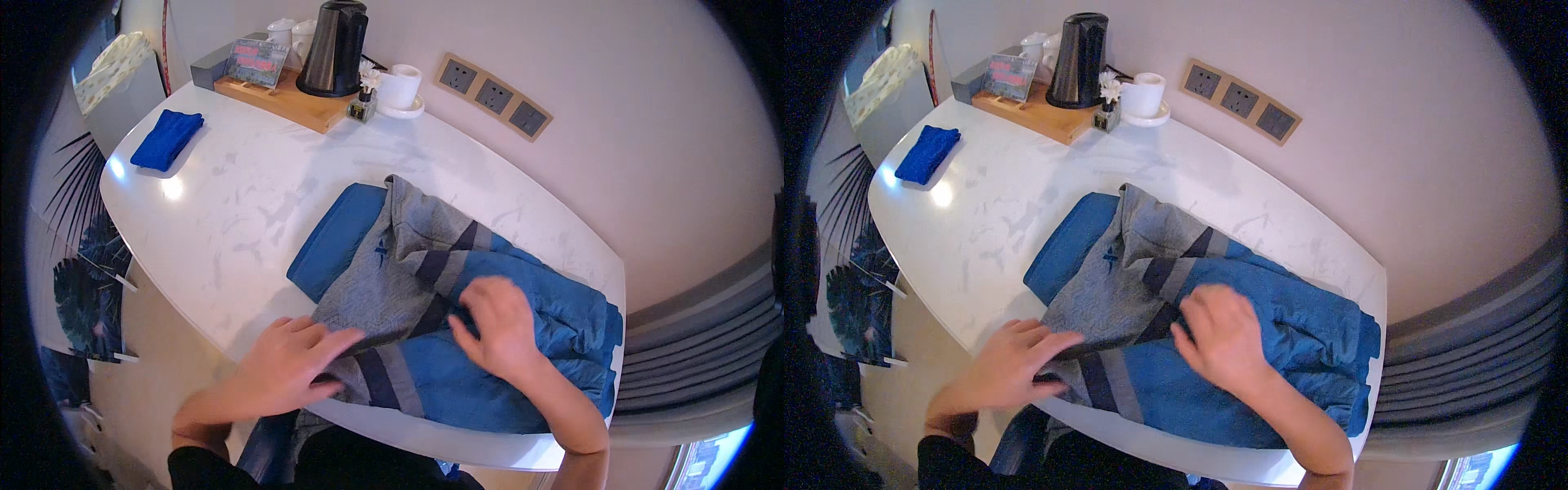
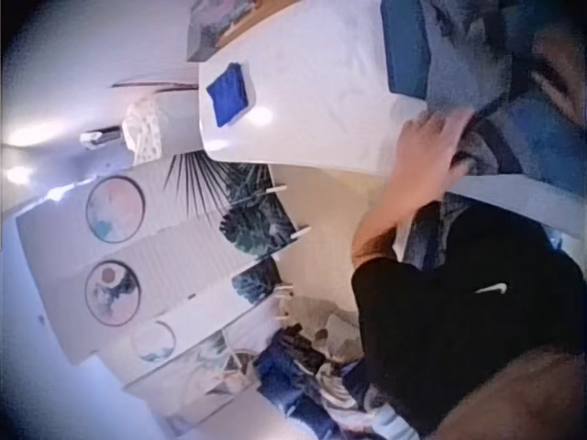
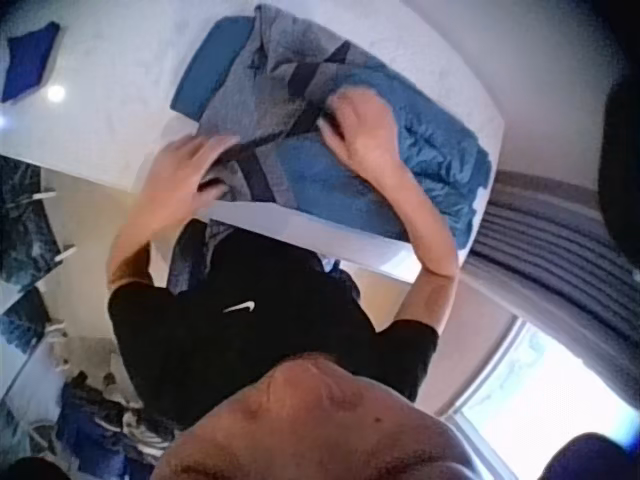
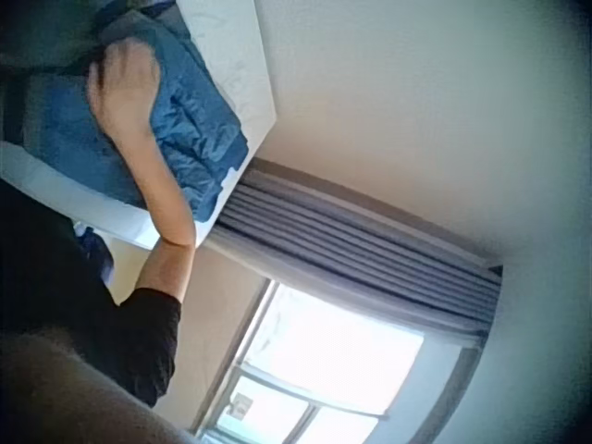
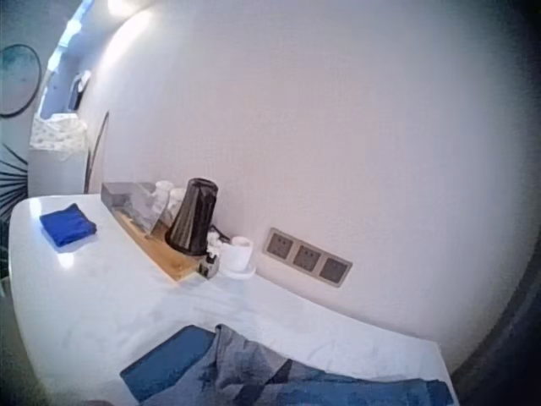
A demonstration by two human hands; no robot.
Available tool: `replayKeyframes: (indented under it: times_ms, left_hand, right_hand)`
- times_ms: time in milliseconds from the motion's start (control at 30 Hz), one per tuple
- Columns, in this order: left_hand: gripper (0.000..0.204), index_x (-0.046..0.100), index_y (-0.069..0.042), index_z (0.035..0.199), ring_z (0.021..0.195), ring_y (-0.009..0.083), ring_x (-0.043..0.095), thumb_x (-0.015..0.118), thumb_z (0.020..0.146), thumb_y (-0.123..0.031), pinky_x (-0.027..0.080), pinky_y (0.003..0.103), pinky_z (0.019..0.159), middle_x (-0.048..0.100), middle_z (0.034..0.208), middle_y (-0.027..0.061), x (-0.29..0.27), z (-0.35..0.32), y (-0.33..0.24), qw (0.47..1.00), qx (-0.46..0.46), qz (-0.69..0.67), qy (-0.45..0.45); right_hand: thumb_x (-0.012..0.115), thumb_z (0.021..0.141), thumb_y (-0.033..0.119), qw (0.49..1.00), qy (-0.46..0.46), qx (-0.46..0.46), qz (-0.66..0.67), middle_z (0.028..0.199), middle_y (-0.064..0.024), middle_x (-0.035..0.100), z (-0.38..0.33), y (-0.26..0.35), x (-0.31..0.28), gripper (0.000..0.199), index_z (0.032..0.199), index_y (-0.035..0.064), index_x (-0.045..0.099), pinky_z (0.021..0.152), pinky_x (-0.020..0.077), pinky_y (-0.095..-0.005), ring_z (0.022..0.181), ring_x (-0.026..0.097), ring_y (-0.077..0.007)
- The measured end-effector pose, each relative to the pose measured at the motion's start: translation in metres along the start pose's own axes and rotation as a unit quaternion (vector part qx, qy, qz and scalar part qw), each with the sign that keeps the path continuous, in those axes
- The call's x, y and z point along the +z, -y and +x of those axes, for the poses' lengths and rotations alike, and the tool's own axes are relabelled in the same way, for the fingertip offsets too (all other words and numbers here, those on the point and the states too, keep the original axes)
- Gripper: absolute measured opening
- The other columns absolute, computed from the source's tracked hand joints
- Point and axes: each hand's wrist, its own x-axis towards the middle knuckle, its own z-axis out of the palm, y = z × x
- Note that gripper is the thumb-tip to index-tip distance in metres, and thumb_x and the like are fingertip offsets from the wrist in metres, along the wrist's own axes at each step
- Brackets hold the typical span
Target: The person folds a blue pair of pants on a white table, then places a gray zip-up jacket on top and folds it neatly. The person smooths the fabric and aligns edges to create compact, tidy bundles.
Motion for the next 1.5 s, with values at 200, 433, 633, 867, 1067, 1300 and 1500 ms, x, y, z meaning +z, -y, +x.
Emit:
replayKeyframes:
  times_ms: [200,433,633,867,1067,1300,1500]
  left_hand:
    - [0.035,0.063,-0.004,0.118,0.1,0.0331,0.061,0.067,0.087,-0.022,0.05,0.042,0.087,0.06,0.11,0.0152,0.002,0.087,0.007,0.972,0.101,0.067,0.201]
    - [0.038,0.058,-0.005,0.125,0.122,0.035,0.052,0.058,0.091,-0.022,0.043,0.044,0.104,0.056,0.126,0.0164,0.057,0.182,0.089,0.992,0.119,-0.05,-0.01]
    - [0.056,0.054,-0.014,0.135,0.135,0.033,0.042,0.064,0.083,-0.031,0.021,0.053,0.118,0.051,0.139,0.0141,0.069,0.191,0.107,0.98,0.101,0.168,-0.044]
    - [0.061,0.052,-0.007,0.134,0.138,0.0349,0.038,0.066,0.081,-0.032,0.021,0.049,0.118,0.049,0.141,0.0176,0.061,0.193,0.117,0.999,0.028,0.046,-0.009]
    - [0.069,0.045,-0.005,0.138,0.14,0.0348,0.036,0.07,0.078,-0.029,0.02,0.05,0.119,0.046,0.144,0.0186,0.062,0.193,0.111,0.998,-0.017,0.057,-0.017]
    - [0.064,0.038,-0.003,0.141,0.124,0.0363,0.055,0.062,0.082,-0.011,0.035,0.044,0.109,0.063,0.125,0.0185,0.064,0.195,0.125,0.978,-0.05,-0.172,-0.108]
    - [0.06,0.04,-0.012,0.146,0.107,0.0193,0.06,0.054,0.089,-0.003,0.042,0.031,0.097,0.067,0.115,0.0145,0.052,0.197,0.122,0.909,-0.132,-0.367,-0.144]
  right_hand:
    - [0.076,0.073,0.02,0.98,0.095,0.144,-0.099,0.094,-0.0121,0.056,0.032,-0.021,0.005,0.038,0.104,0.0044,0.061,0.074,0.0499,-0.0438,0.088,0.061,-0.0315]
    - [0.068,0.077,0.007,0.98,-0.103,0.171,-0.005,0.088,-0.0152,0.059,0.039,-0.039,-0.012,0.023,0.099,0.0043,0.063,0.066,0.0517,-0.0435,0.078,0.062,-0.0361]
    - [0.072,0.067,0.002,0.986,-0.121,0.079,0.078,0.09,-0.0143,0.06,0.018,-0.029,0.012,0.035,0.1,0.0013,0.063,0.068,0.0535,-0.04,0.08,0.063,-0.0347]
    - [0.072,0.067,0.01,0.989,-0.017,0.098,0.11,0.093,-0.0131,0.057,0.015,-0.022,0.023,0.038,0.102,0.0031,0.06,0.073,0.0528,-0.0396,0.088,0.06,-0.0308]
    - [0.067,0.064,0.004,0.991,0.043,0.12,0.042,0.09,-0.0114,0.054,0.011,-0.014,0.015,0.041,0.104,0.003,0.06,0.07,0.0514,-0.0378,0.083,0.058,-0.0301]
    - [0.065,0.067,0.007,0.995,-0.029,0.09,-0.01,0.086,-0.0087,0.051,0.018,-0.016,0.004,0.026,0.091,0.0055,0.056,0.059,0.0501,-0.0342,0.082,0.058,-0.0258]
    - [0.073,0.068,0.021,0.993,0.076,0.085,0.03,0.091,-0.0114,0.054,0.007,-0.013,0.033,0.033,0.094,0.0057,0.058,0.063,0.0512,-0.0379,0.088,0.057,-0.0272]
